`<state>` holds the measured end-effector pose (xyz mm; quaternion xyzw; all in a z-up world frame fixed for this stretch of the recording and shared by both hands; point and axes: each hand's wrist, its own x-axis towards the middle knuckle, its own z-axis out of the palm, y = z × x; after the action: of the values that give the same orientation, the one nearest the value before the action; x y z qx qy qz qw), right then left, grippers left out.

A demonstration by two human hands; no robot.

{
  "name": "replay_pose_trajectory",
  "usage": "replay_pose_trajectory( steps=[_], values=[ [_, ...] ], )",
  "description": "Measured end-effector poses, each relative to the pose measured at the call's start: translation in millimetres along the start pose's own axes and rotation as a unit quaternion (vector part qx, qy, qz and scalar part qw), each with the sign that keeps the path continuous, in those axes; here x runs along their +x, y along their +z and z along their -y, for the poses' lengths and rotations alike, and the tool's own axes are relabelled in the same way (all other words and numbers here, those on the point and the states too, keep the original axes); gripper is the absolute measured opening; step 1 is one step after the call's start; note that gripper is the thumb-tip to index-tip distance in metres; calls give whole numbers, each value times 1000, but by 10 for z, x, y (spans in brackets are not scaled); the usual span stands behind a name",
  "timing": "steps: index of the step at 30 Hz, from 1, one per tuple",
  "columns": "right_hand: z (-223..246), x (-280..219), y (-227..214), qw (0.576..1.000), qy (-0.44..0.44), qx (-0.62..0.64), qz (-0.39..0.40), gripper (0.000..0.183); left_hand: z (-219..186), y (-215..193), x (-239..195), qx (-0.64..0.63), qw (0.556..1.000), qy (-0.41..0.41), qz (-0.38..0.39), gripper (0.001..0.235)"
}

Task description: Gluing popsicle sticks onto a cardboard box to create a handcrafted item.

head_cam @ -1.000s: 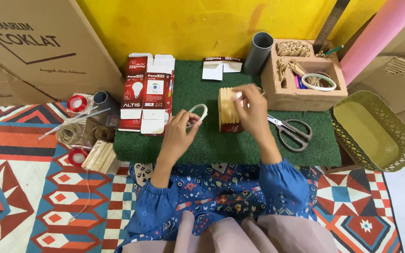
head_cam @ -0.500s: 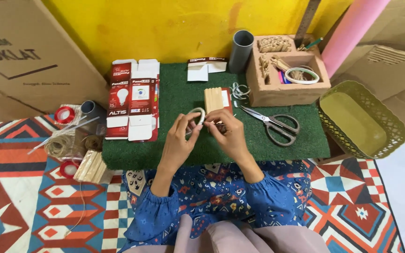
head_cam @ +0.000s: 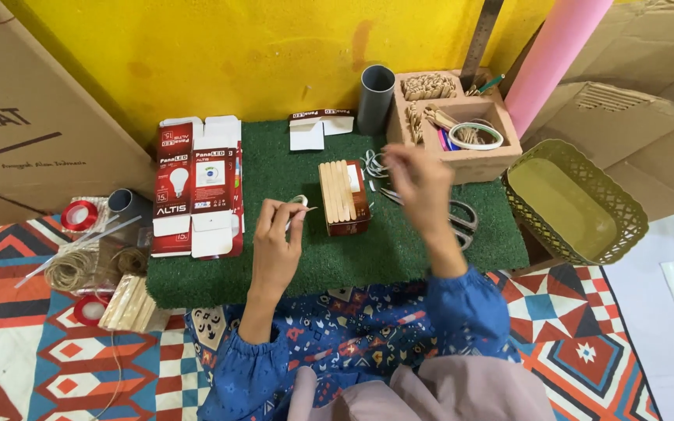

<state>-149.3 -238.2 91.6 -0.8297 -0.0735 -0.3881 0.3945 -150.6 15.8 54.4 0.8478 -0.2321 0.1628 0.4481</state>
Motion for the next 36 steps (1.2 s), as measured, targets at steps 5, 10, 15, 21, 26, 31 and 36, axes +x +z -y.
replay_pose_trajectory(
  steps=[5,10,15,21,26,31,36],
  values=[
    [-800,364,-205,993,10,-111,-32,10,111,55,-12,-17,1000,-23,-5,15],
    [-1265,512,-137,987,44,-154,-6,15,107,93,-10,-35,999,-39,-5,16],
    [-1393,614,-44,960,143,-237,52,6,90,119,-36,-47,998,-45,8,17],
    [-1392,744,68,949,182,-258,20,7,121,132,-42,-36,999,-37,5,16],
    [-1419,813,42,931,231,-259,113,8,130,132,-24,-34,999,-37,-7,14],
    [-1292,858,-13,920,235,-279,143,6,229,140,-18,-31,998,-40,-36,14],
    [-1119,944,-140,950,166,-213,158,9,304,154,-6,-5,997,-17,-68,11]
  ],
)
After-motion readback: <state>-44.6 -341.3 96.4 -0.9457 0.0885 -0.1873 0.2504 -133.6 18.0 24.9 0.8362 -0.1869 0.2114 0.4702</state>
